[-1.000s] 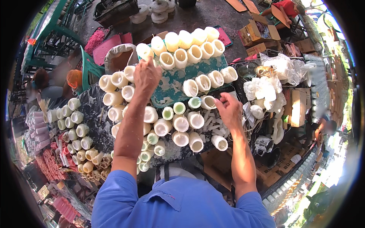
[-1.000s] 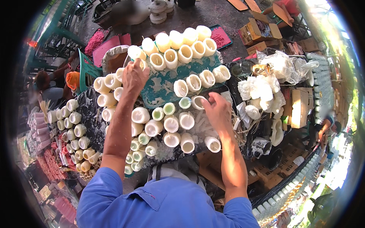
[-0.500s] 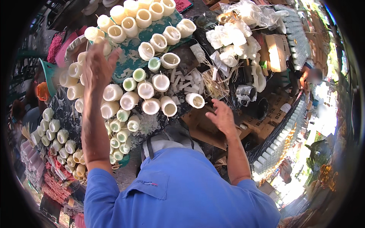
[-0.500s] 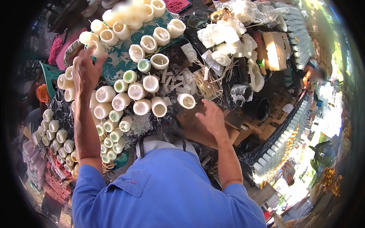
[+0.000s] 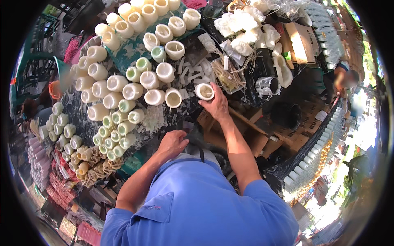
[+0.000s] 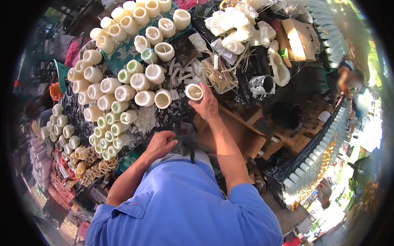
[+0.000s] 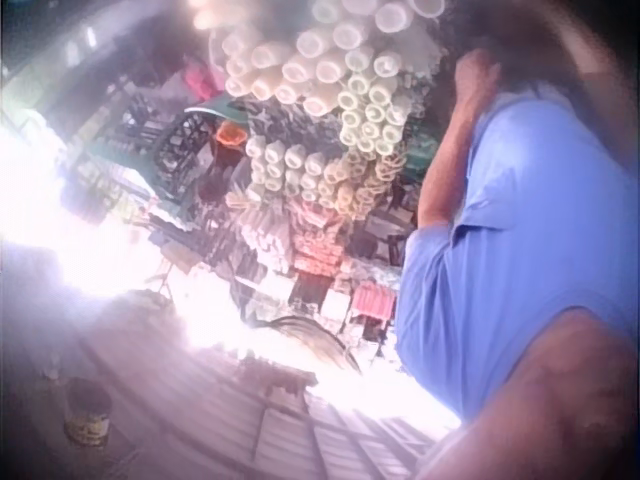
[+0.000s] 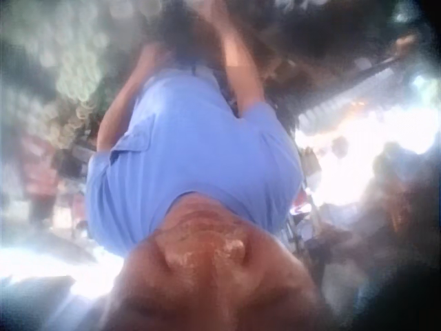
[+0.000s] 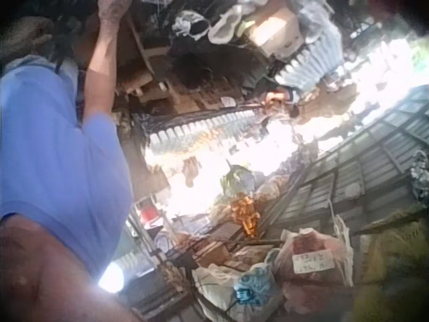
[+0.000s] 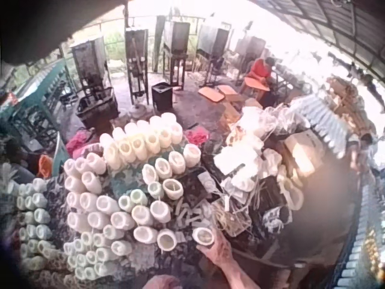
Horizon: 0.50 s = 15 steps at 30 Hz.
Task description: The person repeatedly picks up small white cylindrical candle bodies and inserts wicks into their centers. The person handles the candles one at a time, aligns the wick, and places the finished candles back on the table among many others.
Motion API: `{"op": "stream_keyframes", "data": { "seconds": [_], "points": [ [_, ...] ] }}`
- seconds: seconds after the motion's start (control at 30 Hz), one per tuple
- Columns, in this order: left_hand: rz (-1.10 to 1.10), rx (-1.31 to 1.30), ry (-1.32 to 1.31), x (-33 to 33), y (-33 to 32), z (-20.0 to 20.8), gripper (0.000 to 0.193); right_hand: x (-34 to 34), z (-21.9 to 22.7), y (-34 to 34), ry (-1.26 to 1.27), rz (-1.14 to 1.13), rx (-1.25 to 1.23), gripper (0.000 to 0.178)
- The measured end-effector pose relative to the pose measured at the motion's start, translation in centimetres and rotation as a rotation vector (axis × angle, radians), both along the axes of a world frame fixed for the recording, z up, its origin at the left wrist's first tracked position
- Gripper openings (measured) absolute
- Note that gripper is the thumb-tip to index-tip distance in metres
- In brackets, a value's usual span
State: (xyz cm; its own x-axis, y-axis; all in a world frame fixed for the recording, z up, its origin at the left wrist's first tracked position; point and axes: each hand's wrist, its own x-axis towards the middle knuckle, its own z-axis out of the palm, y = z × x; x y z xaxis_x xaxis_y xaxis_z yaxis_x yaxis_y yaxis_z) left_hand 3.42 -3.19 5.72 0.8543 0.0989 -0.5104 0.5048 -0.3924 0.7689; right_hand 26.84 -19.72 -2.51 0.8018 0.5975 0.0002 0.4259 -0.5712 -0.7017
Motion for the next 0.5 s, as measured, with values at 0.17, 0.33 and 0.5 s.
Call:
{"op": "stream_keyframes", "data": {
  "seconds": [0.17, 0.33, 0.5],
  "points": [
    [-0.003, 0.062, 0.016, -0.9, -3.6, -3.7, 0.042, 1.4, -1.0, 0.8, -0.012, 0.052, 0.113, 0.065],
    [0.128, 0.034, -0.001, -1.9, -5.3, -4.3, 0.042, 0.0, 1.2, -0.5, 0.191, -0.052, 0.234, 0.056],
    [0.46, -0.041, -0.061, -2.4, -5.7, -5.3, 0.051, -3.8, 2.7, -1.0, 0.779, -0.031, 0.471, 0.051]
  ]
}}
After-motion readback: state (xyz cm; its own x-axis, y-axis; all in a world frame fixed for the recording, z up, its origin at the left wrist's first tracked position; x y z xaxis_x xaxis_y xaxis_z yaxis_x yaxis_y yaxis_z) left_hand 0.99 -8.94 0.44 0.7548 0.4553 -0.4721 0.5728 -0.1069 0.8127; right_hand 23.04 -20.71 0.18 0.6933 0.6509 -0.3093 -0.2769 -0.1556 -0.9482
